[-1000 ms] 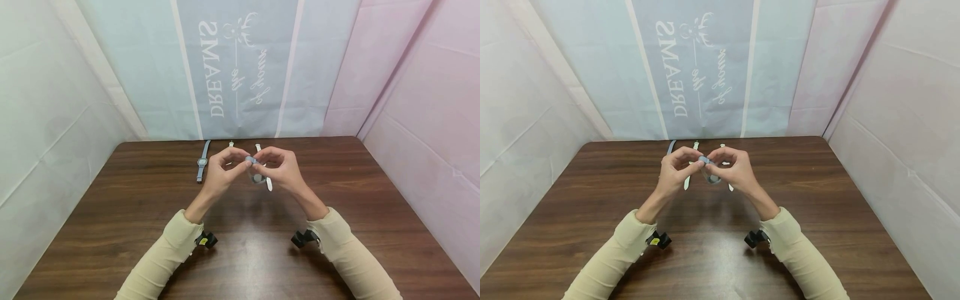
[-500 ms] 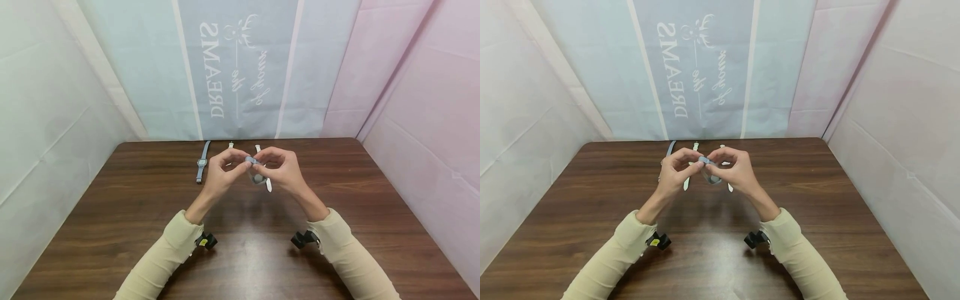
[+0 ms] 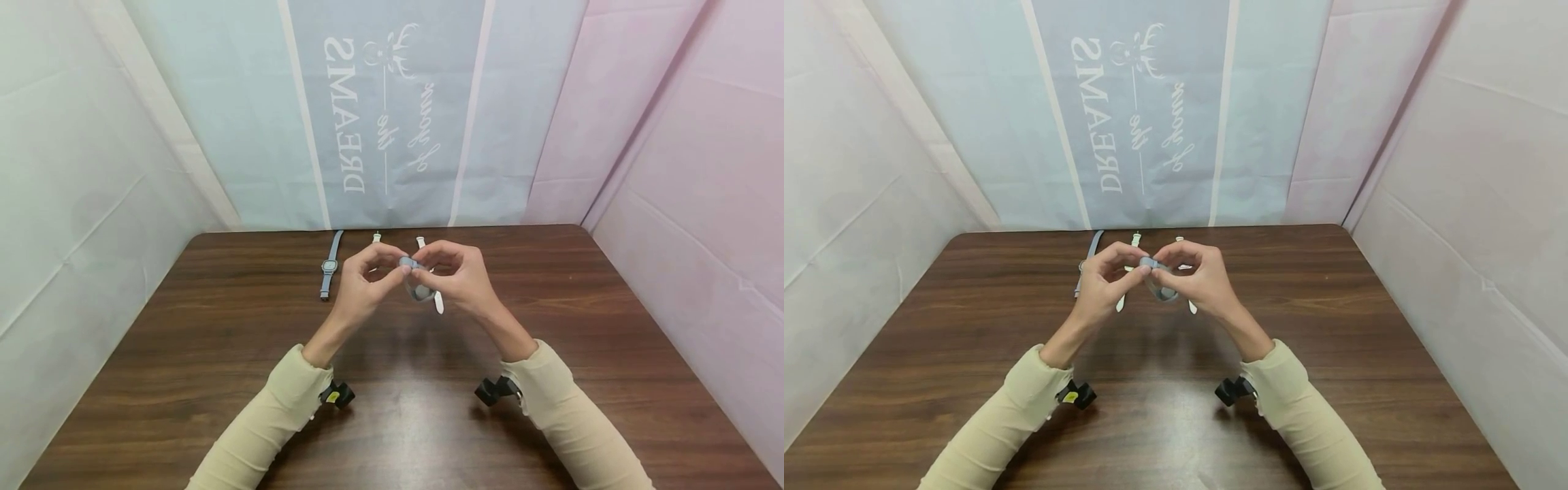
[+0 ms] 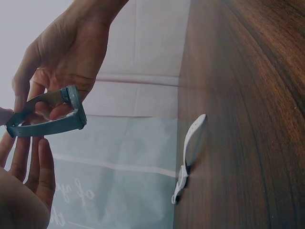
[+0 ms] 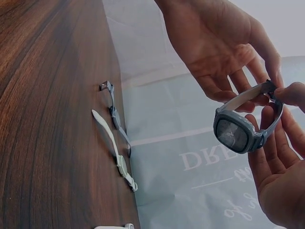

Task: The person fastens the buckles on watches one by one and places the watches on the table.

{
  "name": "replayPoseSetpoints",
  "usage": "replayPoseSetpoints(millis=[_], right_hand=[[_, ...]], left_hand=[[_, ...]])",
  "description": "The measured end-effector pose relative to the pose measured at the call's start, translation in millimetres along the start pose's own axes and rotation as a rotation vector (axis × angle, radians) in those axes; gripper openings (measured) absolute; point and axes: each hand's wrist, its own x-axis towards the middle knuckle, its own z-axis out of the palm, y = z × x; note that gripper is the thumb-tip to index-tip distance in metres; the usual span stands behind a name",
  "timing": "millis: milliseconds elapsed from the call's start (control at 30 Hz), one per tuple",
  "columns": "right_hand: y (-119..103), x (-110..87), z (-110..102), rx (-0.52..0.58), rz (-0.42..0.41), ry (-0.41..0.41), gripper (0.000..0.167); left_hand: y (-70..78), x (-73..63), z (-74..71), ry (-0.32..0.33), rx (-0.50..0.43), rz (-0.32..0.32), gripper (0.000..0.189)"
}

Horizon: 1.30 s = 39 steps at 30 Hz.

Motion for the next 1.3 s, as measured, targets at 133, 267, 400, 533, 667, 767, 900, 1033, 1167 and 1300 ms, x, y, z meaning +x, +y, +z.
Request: replayPoseSetpoints(millis=[133, 267, 400, 533, 667, 767, 900, 1033, 1167, 1300], right_hand=[[0.8, 0.8, -0.3, 0.005, 0.005, 0.006, 0.016], [1.2, 2.0, -0.2, 0.026, 0.032, -0.002, 0.016], [2.1, 2.7, 0.3, 0.032, 0.051, -0.007, 0.018], [1.8, 2.8, 1.4, 0.023, 0.054, -0.002, 0.018], [1.8, 3.2, 2.1, 0.011, 0.059, 0.000, 0.016], [1.7, 3.5, 1.6, -0.001, 0.057, 0.003, 0.014], [0.9, 3.7, 0.7, -0.003, 0.059, 0.010, 0.014], [1.0, 3.9, 0.7, 0.013, 0.063, 0.008, 0.015], [1.6, 3.5, 1.0, 0.019, 0.055, -0.001, 0.015], [1.6, 3.2, 0.5, 0.014, 0.051, -0.003, 0.014]], left_hand=[[-0.6, 0.5, -0.2, 0.008, -0.017, -0.004, 0.016], [-0.9, 2.0, -1.0, 0.016, -0.053, -0.010, 0.016], [-0.2, 2.9, -2.2, 0.020, -0.070, -0.021, 0.016], [-0.2, 3.7, -2.7, 0.018, -0.060, -0.029, 0.015], [0.0, 4.6, -3.0, 0.019, -0.040, -0.044, 0.015], [0.1, 5.6, -3.1, 0.016, -0.035, -0.046, 0.016], [-0.3, 6.8, -3.5, 0.009, -0.043, -0.043, 0.018], [-0.7, 6.9, -3.8, 0.010, -0.048, -0.041, 0.018], [-0.7, 6.1, -3.8, 0.011, -0.041, -0.034, 0.016], [0.1, 6.1, -4.0, 0.006, -0.033, -0.020, 0.015]])
